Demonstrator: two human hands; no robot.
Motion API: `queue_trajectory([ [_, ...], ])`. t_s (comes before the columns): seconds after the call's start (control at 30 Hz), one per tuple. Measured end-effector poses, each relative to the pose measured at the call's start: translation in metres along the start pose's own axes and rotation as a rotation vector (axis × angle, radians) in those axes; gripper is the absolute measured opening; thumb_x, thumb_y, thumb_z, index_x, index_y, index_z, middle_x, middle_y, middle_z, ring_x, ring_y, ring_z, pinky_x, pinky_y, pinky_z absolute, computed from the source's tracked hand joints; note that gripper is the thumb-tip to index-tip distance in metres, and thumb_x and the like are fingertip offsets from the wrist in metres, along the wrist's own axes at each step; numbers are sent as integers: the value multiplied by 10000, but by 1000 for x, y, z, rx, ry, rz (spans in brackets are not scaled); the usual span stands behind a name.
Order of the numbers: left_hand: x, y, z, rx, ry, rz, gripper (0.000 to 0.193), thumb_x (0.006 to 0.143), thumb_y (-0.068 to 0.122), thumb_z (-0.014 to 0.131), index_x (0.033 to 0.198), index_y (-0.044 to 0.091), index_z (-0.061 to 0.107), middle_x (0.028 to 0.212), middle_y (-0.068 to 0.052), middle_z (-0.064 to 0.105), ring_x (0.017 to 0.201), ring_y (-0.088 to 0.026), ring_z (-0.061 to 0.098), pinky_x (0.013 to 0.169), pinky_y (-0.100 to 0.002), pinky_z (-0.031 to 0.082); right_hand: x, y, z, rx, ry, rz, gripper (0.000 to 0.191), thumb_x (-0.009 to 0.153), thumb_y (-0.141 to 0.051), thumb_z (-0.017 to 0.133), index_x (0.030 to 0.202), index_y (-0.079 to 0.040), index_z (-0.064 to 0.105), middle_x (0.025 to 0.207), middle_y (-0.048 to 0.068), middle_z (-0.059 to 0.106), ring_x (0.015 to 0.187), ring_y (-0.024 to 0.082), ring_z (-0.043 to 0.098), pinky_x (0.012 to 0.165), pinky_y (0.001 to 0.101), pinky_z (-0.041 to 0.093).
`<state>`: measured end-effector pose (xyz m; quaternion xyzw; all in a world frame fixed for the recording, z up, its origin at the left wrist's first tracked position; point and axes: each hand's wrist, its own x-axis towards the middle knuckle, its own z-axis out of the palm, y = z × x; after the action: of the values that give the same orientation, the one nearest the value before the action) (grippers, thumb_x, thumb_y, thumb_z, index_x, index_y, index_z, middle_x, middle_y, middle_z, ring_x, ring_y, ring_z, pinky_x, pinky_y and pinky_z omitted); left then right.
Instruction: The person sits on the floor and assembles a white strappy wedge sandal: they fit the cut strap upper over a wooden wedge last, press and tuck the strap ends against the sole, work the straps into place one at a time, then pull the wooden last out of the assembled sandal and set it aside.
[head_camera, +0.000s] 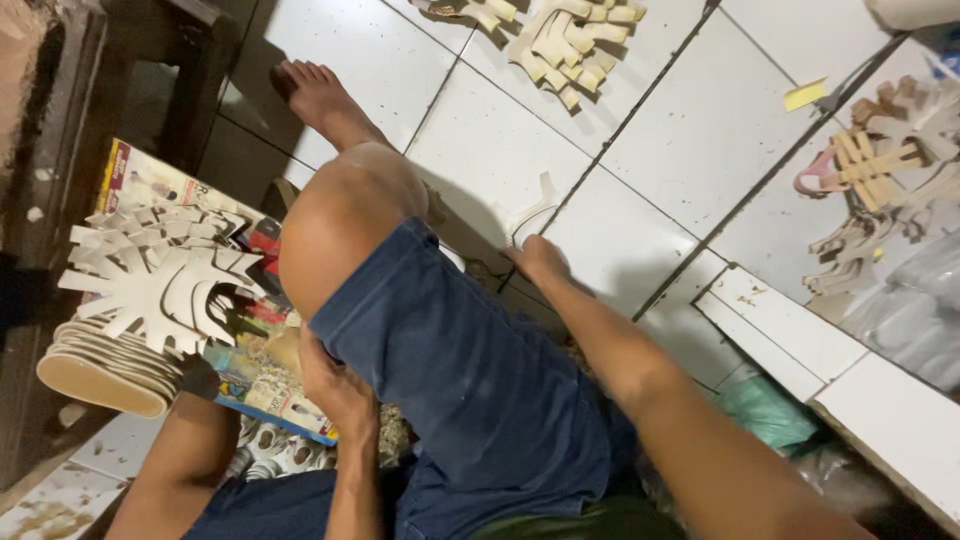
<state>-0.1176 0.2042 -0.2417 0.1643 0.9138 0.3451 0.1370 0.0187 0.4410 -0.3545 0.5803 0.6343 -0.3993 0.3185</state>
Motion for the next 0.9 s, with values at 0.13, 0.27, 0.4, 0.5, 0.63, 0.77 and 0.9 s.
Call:
queue_trajectory([
  [0.13,-2,-21,-1,82,-19,43,411,1024,107,591,1414,-18,566,1295,-176,663,1227,-287,647,1053,-392,510,12,-16,14,106,155,-113,449,899,-469,708,949,-23,731,976,202,729,893,379,679,780,505,536],
  [0.27,-13,-26,3,86,-94,-66,429,1014,115,600,1418,-21,554,1304,-185,651,1232,-298,636,1056,-393,501,29,-33,22,186,321,-621,232,1016,-249,577,1120,-66,674,994,183,687,924,373,655,793,506,523],
  [0.4,-24,-26,4,75,-148,-125,448,1004,123,608,1422,-24,542,1314,-194,640,1238,-309,626,1059,-395,492,33,-72,36,-41,268,-861,281,924,-188,569,1178,-87,633,1013,175,647,964,376,616,793,476,506],
  [0.5,-28,-26,2,73,-162,-147,463,997,129,614,1425,-26,533,1321,-201,631,1243,-317,618,1061,-397,485,36,-100,36,-522,559,-1383,176,948,-172,577,1099,-92,621,1104,106,664,1066,299,648,997,420,544],
  [0.63,-18,-27,2,72,-147,-130,483,987,137,622,1429,-29,521,1330,-210,619,1248,-328,608,1064,-398,475,48,-107,18,-21,132,-795,157,997,-181,517,1047,-95,637,1020,130,655,953,313,641,846,424,528],
  [0.77,-1,-25,6,76,-91,-75,504,977,145,630,1433,-33,510,1339,-219,608,1254,-338,597,1066,-400,466,58,-74,-10,-70,-65,-546,167,1002,-160,512,1008,-94,665,989,135,666,943,309,635,785,417,513],
  [0.9,5,-26,8,51,-45,-12,526,967,153,639,1437,-36,498,1348,-228,596,1260,-349,587,1069,-402,457,51,-43,-22,-803,180,-1020,250,824,11,599,1047,-75,670,1109,111,658,1075,264,610,861,386,501],
])
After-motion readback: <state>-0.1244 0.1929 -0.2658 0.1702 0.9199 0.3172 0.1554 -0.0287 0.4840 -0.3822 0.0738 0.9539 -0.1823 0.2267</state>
